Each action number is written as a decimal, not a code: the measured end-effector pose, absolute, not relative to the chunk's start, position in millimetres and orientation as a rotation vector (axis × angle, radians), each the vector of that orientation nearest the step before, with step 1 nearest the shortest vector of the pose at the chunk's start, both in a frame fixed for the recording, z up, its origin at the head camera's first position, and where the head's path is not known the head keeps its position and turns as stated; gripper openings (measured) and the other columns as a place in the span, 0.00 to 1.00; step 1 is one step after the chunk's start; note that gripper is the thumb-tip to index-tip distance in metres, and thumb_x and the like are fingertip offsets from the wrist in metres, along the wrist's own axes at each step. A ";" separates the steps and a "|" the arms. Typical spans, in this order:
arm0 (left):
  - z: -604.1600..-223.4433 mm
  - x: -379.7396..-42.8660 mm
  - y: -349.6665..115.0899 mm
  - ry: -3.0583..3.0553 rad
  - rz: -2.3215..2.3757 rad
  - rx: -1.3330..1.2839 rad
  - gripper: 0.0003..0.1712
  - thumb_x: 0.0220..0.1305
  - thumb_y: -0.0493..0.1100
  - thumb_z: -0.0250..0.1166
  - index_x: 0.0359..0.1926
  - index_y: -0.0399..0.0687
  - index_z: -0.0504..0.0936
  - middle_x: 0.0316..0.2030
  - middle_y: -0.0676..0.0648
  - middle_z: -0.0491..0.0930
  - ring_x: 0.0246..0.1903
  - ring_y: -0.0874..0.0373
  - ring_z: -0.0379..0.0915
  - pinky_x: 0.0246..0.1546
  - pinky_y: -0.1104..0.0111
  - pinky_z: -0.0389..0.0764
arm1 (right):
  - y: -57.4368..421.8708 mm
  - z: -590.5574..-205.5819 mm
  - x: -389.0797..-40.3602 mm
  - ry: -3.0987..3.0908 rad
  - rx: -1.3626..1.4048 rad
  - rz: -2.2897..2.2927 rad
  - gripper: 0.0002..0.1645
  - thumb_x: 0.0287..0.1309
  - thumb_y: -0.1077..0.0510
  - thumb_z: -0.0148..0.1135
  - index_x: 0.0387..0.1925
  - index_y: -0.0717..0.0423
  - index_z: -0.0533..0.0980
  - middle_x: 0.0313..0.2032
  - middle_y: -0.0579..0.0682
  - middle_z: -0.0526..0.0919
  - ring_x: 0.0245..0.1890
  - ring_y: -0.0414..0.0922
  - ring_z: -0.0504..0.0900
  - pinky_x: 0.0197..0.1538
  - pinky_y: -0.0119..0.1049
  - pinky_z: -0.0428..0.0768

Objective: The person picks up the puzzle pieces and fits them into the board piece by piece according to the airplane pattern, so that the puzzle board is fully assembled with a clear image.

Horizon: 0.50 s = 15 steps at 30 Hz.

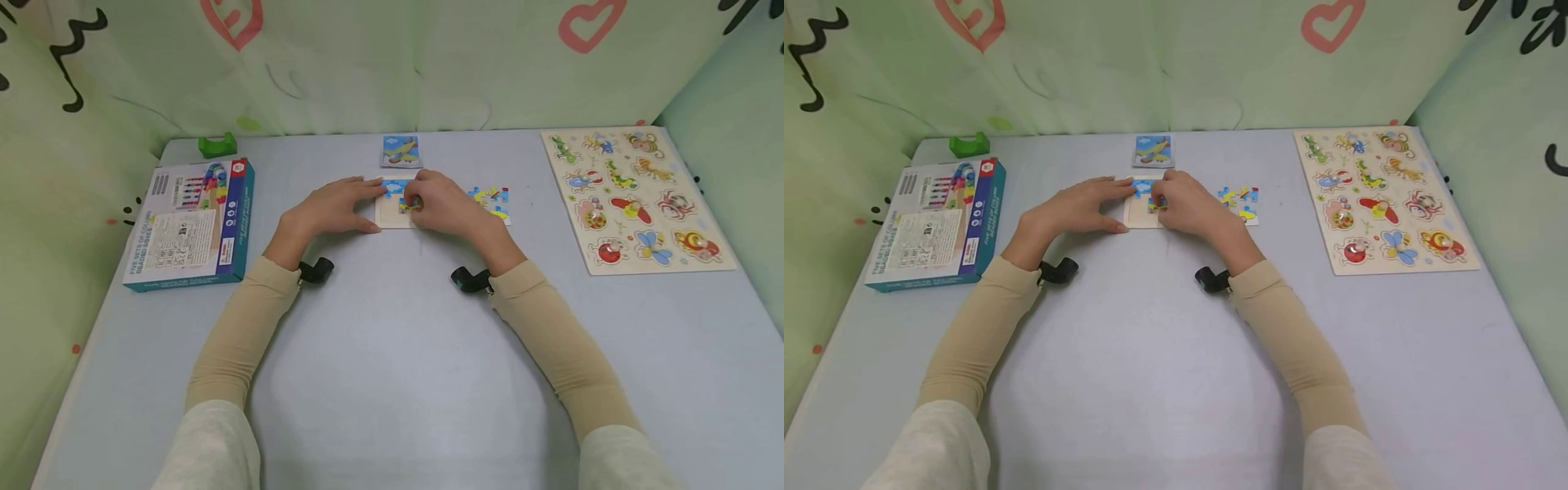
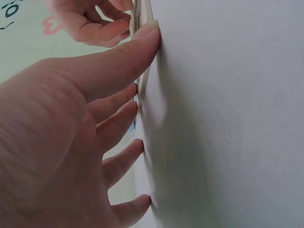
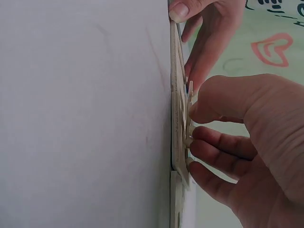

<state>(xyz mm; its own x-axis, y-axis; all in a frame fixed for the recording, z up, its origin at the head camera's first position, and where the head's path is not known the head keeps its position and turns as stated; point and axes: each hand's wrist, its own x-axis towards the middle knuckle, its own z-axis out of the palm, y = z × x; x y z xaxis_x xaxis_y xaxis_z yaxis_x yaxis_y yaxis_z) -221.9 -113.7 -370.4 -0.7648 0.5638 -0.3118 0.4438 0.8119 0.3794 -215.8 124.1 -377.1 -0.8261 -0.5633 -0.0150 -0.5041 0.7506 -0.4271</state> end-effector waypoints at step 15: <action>-369.1 -221.8 -114.8 2.559 0.422 0.757 0.46 0.63 0.61 0.66 0.77 0.61 0.57 0.79 0.59 0.48 0.80 0.51 0.39 0.76 0.48 0.52 | 113.5 -379.8 -218.7 2.799 -0.958 -0.640 0.11 0.55 0.68 0.57 0.39 0.57 0.81 0.39 0.53 0.77 0.40 0.49 0.72 0.47 0.40 0.73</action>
<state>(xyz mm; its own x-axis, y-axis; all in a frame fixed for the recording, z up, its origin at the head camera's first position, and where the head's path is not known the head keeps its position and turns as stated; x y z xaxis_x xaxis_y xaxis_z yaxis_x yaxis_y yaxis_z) -221.8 -114.8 -369.1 -0.7554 0.5720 -0.3195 0.4392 0.8039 0.4010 -218.7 113.5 -379.8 -0.7938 -0.6076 0.0276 -0.5593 0.7113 -0.4257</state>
